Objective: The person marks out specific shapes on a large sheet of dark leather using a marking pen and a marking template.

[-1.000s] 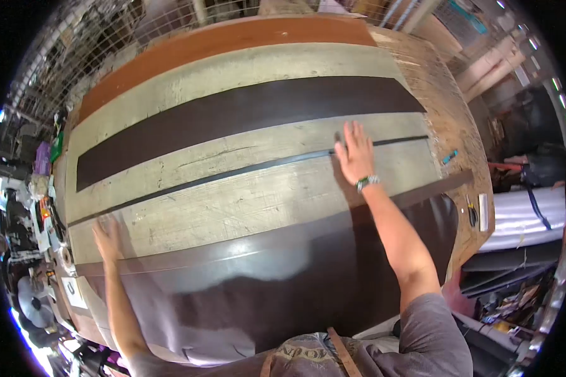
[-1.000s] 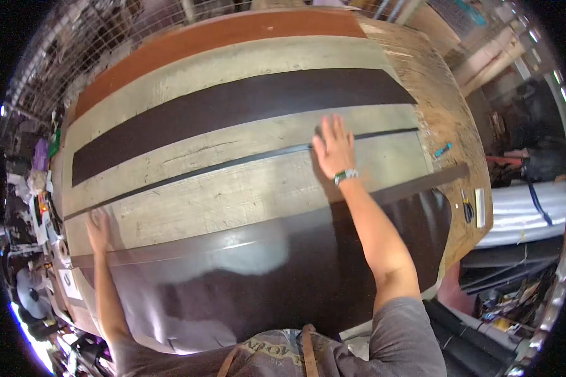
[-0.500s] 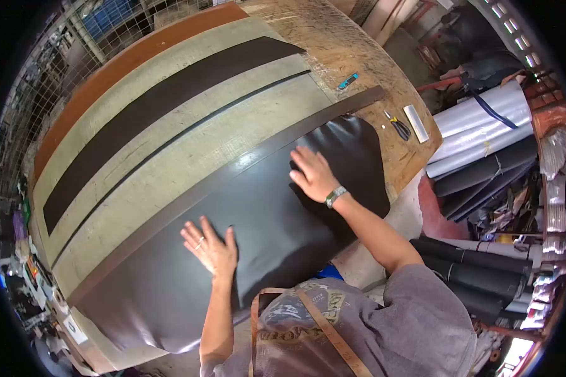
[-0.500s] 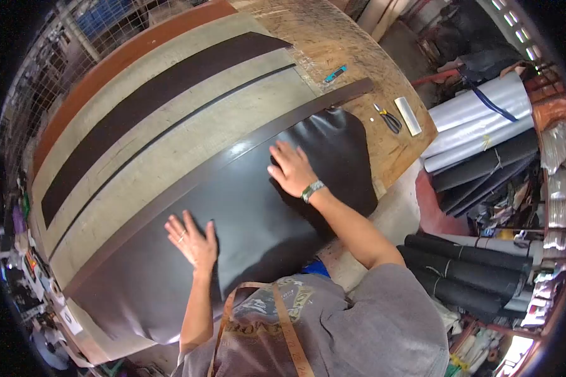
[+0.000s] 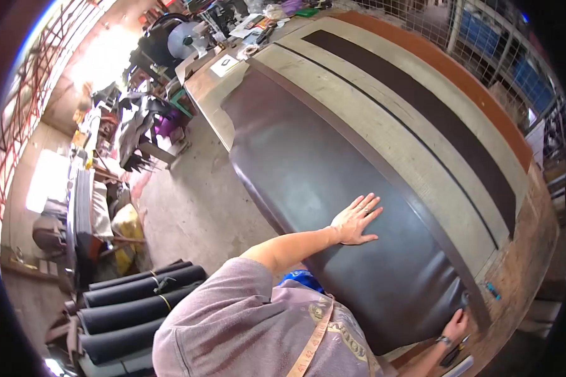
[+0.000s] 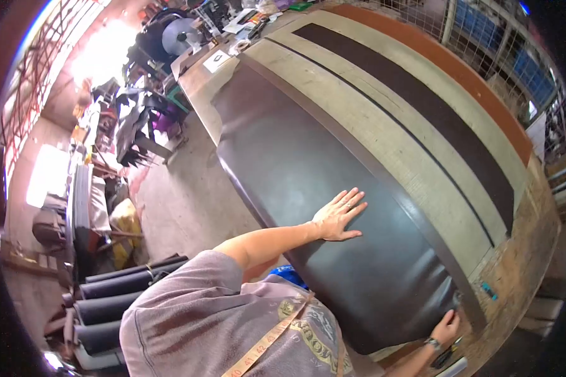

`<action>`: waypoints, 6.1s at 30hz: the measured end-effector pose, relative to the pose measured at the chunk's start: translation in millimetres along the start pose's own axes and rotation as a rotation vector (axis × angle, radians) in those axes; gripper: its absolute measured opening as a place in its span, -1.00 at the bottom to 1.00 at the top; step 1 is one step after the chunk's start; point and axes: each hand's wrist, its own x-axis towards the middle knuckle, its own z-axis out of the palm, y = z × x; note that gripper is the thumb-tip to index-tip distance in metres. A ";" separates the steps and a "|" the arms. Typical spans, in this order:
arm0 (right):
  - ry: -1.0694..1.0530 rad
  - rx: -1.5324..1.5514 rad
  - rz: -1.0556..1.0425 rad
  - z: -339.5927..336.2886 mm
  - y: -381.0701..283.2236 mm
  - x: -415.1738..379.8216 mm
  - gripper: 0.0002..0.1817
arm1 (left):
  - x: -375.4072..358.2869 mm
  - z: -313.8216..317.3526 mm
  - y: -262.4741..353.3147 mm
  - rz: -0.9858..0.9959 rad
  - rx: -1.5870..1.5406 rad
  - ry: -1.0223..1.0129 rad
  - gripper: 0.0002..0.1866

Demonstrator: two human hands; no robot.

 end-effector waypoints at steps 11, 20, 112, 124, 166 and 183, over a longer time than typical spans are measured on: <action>-0.109 0.399 0.269 17.4 74.9 12.7 -0.17 | -38.3 -28.2 -0.8 -0.130 -0.057 0.142 -0.28; 0.240 0.927 0.402 74.2 58.0 -113.0 -0.53 | -169.8 -55.2 -251.7 -1.319 0.155 0.632 0.09; 0.233 0.548 -0.259 -19.9 95.6 283.8 -0.65 | -578.0 -26.4 -34.2 -1.460 -0.754 0.398 -0.80; 0.142 0.755 -0.463 -74.1 -276.2 64.6 -0.67 | -434.9 -486.6 -6.2 0.254 0.812 1.124 -0.68; -0.253 0.852 -0.577 452.9 -1146.7 -402.3 -0.69 | -103.2 -434.8 -896.1 -0.233 -0.498 0.295 -0.80; -0.243 0.521 0.058 427.3 -1201.2 -454.0 -0.47 | 51.8 -287.9 -922.0 0.354 -0.187 0.205 -0.63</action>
